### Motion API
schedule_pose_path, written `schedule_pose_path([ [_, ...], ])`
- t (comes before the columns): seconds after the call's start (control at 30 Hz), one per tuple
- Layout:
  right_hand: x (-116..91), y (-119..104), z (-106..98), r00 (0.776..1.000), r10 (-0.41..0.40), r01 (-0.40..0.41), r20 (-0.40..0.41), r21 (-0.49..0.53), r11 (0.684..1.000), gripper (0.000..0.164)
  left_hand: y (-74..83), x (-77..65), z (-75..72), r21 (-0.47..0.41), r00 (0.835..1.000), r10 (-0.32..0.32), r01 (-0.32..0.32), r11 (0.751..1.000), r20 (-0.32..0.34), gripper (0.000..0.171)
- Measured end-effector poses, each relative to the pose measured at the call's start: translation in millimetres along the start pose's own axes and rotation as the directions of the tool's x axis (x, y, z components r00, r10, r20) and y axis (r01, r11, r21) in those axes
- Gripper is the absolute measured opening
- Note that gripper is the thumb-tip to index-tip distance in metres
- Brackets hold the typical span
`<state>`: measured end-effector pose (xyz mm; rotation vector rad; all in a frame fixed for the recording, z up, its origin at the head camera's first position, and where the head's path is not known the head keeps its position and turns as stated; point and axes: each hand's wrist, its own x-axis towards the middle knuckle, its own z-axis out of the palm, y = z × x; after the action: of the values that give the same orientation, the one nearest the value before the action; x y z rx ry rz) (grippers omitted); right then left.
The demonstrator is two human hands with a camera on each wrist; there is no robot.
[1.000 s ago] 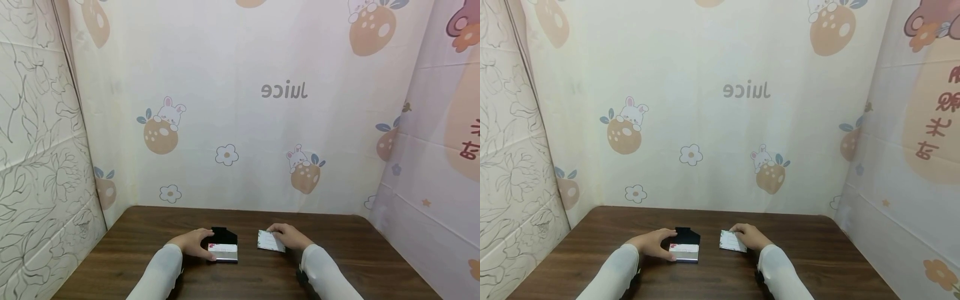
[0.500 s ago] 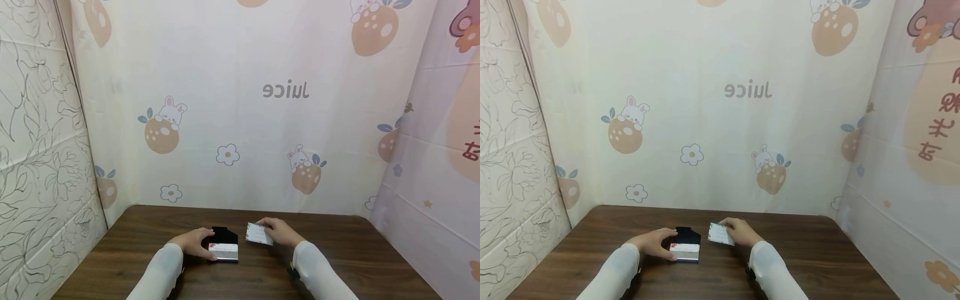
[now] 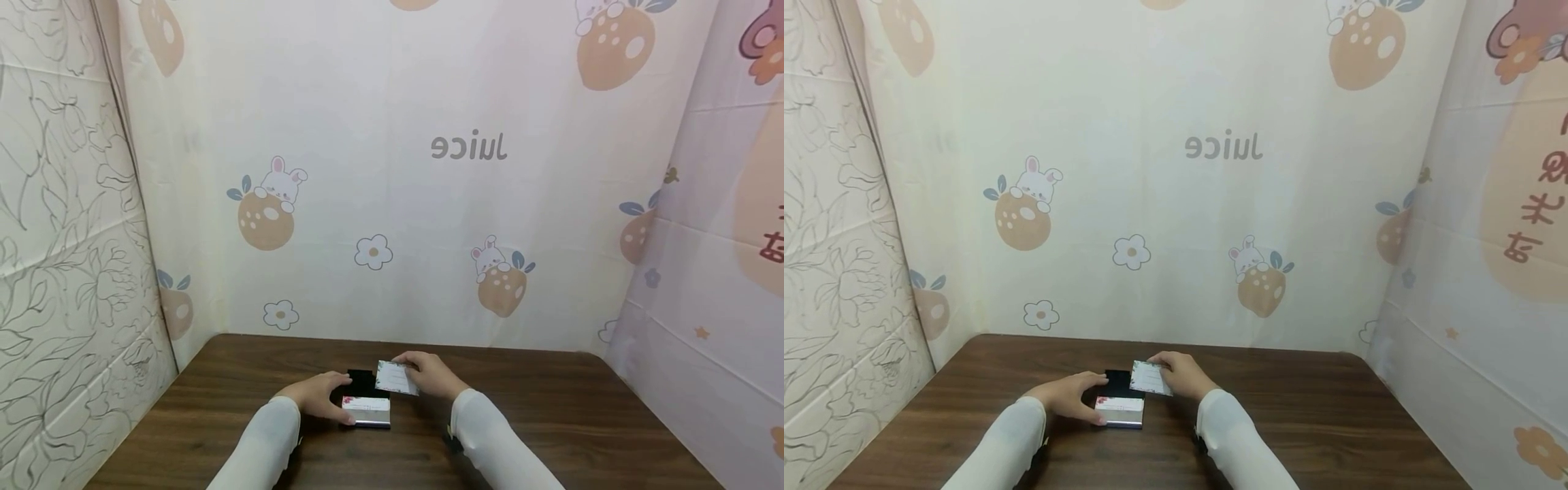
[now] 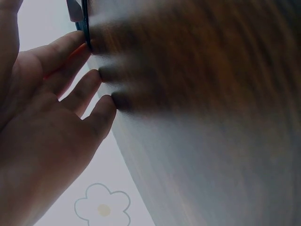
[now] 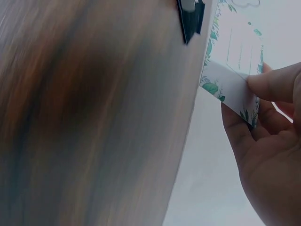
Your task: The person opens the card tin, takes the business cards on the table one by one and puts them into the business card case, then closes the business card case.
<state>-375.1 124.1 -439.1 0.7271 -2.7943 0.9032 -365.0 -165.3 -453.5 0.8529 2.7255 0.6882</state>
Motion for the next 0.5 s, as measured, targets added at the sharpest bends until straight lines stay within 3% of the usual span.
schedule_pose_path([
  [0.5,18.3,-22.6,26.7,0.999,-0.034,0.034,0.004,0.024,0.999,0.027,-2.2,5.5,0.5,0.004,1.000,-0.028,0.028,1.000,0.007,0.090],
])
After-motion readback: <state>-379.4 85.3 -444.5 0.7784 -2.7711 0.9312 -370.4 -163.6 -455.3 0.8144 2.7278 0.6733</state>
